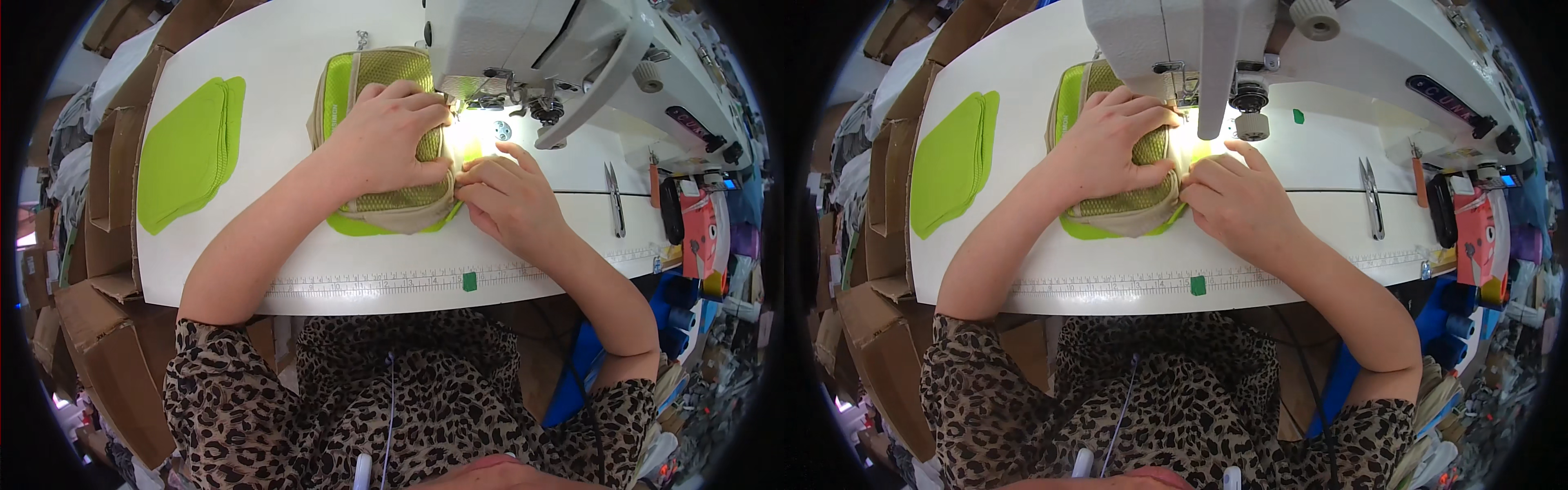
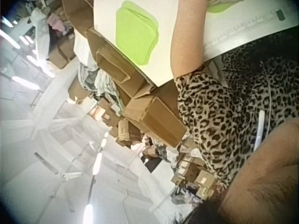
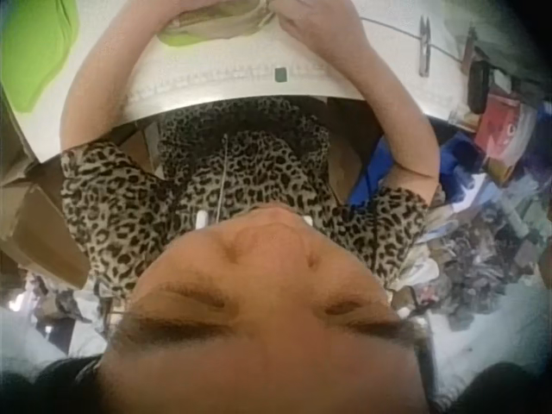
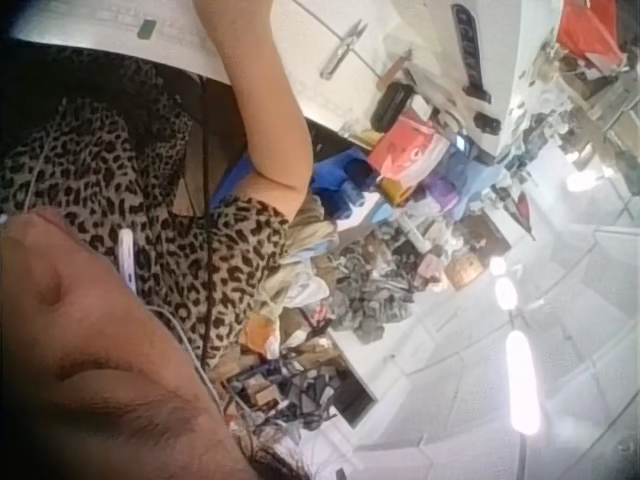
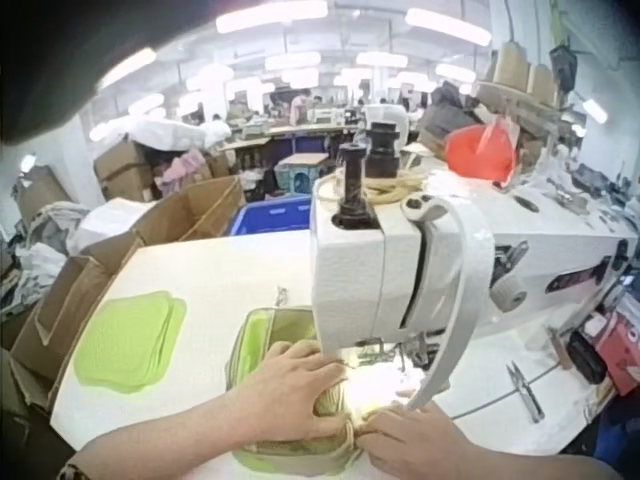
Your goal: Sewing components of a mesh fabric pouch using an industrial sewing machine.
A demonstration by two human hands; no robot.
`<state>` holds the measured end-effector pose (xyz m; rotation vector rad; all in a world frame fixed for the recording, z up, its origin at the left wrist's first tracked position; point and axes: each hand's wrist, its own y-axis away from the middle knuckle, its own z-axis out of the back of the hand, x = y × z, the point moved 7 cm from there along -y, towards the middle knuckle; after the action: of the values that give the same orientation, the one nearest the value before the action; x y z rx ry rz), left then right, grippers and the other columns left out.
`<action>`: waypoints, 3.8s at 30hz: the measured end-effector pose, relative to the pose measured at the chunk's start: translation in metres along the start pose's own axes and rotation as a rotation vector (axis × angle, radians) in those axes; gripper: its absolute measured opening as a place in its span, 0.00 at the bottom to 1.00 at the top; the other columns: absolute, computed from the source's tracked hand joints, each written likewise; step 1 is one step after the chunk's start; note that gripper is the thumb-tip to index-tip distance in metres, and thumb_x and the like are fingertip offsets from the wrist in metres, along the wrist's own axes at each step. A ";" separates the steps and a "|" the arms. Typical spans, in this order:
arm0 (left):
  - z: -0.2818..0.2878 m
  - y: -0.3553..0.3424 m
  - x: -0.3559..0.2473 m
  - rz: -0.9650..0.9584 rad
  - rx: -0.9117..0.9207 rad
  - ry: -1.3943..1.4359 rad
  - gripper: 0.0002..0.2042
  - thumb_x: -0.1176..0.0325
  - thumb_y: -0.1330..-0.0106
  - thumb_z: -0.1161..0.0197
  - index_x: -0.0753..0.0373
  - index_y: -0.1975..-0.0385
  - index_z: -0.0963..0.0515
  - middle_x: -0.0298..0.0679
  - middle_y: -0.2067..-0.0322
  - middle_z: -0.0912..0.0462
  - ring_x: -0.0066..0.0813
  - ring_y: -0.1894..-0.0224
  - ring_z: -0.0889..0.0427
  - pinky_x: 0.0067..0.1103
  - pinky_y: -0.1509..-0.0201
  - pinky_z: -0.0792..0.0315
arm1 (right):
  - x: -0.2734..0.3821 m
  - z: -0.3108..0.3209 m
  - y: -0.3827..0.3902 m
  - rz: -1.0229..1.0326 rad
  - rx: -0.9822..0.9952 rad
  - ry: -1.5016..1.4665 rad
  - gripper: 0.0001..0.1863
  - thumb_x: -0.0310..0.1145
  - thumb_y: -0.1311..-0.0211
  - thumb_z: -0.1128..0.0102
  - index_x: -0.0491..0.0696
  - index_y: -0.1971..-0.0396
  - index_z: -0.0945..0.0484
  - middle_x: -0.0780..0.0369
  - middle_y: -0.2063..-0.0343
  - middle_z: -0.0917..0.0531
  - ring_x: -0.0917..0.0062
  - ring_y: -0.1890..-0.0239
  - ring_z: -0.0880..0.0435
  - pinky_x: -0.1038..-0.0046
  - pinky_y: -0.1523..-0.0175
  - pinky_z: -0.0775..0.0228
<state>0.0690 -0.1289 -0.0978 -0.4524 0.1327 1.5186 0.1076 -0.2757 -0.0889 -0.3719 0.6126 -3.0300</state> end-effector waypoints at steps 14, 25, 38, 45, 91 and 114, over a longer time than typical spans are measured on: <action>0.004 0.037 -0.045 -0.170 0.111 0.009 0.21 0.62 0.42 0.29 0.53 0.48 0.23 0.29 0.46 0.18 0.30 0.38 0.25 0.49 0.32 0.41 | -0.004 0.000 0.022 0.002 0.097 0.030 0.12 0.29 0.43 0.37 0.52 0.57 0.20 0.67 0.51 0.18 0.75 0.47 0.18 0.56 0.30 0.39; 0.031 0.023 -0.049 -0.164 0.005 0.120 0.16 0.65 0.43 0.29 0.58 0.56 0.22 0.38 0.51 0.20 0.40 0.49 0.19 0.43 0.42 0.28 | -0.019 -0.001 -0.010 -0.141 0.052 -0.125 0.16 0.34 0.44 0.32 0.51 0.55 0.23 0.65 0.60 0.18 0.72 0.57 0.17 0.66 0.51 0.28; 0.044 0.037 -0.082 -0.325 -0.424 -0.474 0.13 0.69 0.49 0.30 0.53 0.63 0.21 0.31 0.60 0.22 0.30 0.52 0.22 0.33 0.43 0.40 | -0.033 -0.003 -0.005 -0.206 -0.314 -0.258 0.11 0.33 0.46 0.32 0.51 0.64 0.21 0.65 0.66 0.19 0.70 0.66 0.17 0.70 0.64 0.23; 0.042 0.019 -0.084 -0.418 -0.120 -0.489 0.06 0.70 0.43 0.37 0.58 0.67 0.25 0.29 0.76 0.26 0.25 0.69 0.22 0.35 0.44 0.29 | -0.033 -0.016 -0.004 -0.215 -0.265 -0.290 0.15 0.26 0.48 0.32 0.50 0.59 0.23 0.65 0.65 0.17 0.70 0.69 0.15 0.70 0.64 0.23; 0.013 0.026 -0.067 -0.139 0.250 -0.106 0.24 0.54 0.49 0.27 0.57 0.52 0.20 0.33 0.46 0.21 0.33 0.43 0.26 0.32 0.43 0.34 | 0.038 0.010 0.027 -0.053 -0.052 0.126 0.16 0.31 0.47 0.37 0.43 0.58 0.17 0.64 0.70 0.24 0.72 0.66 0.24 0.67 0.53 0.31; 0.012 0.025 -0.055 -0.106 0.302 -0.026 0.22 0.64 0.51 0.27 0.55 0.53 0.19 0.33 0.48 0.21 0.37 0.45 0.25 0.33 0.40 0.31 | 0.033 0.003 0.031 -0.107 -0.005 0.031 0.20 0.30 0.49 0.33 0.44 0.53 0.19 0.61 0.60 0.22 0.72 0.51 0.20 0.57 0.37 0.32</action>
<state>0.0385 -0.1757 -0.0718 -0.1948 0.3086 1.3715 0.0761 -0.3077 -0.0907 -0.3708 0.6217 -3.1422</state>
